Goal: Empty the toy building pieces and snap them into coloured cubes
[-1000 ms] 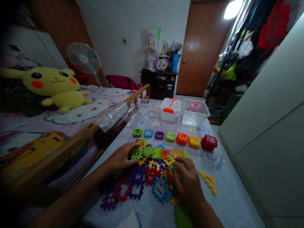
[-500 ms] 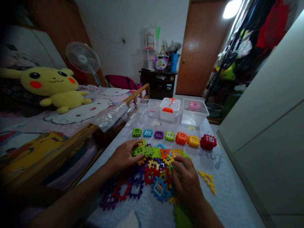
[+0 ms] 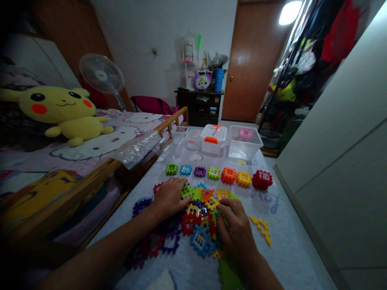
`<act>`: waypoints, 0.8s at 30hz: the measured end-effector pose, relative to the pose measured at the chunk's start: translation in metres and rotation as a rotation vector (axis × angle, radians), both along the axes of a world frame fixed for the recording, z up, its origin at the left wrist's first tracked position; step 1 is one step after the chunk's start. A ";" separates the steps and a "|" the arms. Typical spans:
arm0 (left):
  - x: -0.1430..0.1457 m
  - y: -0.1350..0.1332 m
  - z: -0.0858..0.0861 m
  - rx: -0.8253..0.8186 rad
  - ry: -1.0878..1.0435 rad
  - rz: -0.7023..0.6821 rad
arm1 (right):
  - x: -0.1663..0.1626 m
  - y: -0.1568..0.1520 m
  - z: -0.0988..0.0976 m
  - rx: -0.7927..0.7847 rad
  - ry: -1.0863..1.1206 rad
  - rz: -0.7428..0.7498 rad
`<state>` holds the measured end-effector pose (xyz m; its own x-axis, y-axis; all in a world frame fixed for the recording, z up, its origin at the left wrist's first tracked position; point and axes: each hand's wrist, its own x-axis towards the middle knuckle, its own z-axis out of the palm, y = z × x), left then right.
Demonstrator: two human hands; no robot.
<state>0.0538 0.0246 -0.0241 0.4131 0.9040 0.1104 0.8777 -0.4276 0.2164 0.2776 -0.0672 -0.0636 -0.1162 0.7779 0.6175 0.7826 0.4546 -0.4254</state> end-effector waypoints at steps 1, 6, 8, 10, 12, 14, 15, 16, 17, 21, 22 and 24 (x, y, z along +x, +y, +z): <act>0.001 -0.001 0.000 -0.004 0.007 -0.001 | 0.000 0.000 0.000 0.000 -0.001 -0.001; 0.002 -0.001 0.000 -0.007 0.010 -0.012 | 0.001 0.000 -0.001 0.005 -0.010 0.007; 0.003 0.001 0.000 -0.003 0.020 -0.014 | 0.001 0.000 -0.002 0.006 -0.015 0.012; 0.004 0.004 0.000 -0.009 0.040 -0.007 | 0.001 0.000 -0.002 0.008 -0.015 0.013; 0.005 0.006 0.000 -0.019 0.065 -0.007 | 0.001 0.000 -0.001 0.008 -0.010 0.010; 0.005 0.008 0.000 -0.031 0.079 -0.016 | 0.000 -0.001 0.000 0.003 -0.002 0.005; 0.005 0.009 -0.001 -0.040 0.077 -0.024 | 0.000 -0.001 0.001 -0.001 0.004 0.000; 0.005 0.009 -0.001 -0.051 0.067 -0.031 | 0.000 -0.001 0.002 -0.006 0.010 -0.004; 0.004 0.010 -0.001 -0.063 0.053 -0.034 | -0.001 -0.001 0.002 -0.010 0.017 -0.007; -0.003 0.013 -0.004 -0.078 -0.040 -0.045 | 0.000 -0.001 0.002 -0.009 0.023 -0.007; -0.006 0.014 -0.004 -0.073 -0.076 -0.061 | 0.000 -0.001 0.002 -0.007 0.020 -0.007; -0.013 0.016 -0.003 -0.070 -0.158 -0.113 | 0.000 0.000 0.002 -0.007 0.013 -0.007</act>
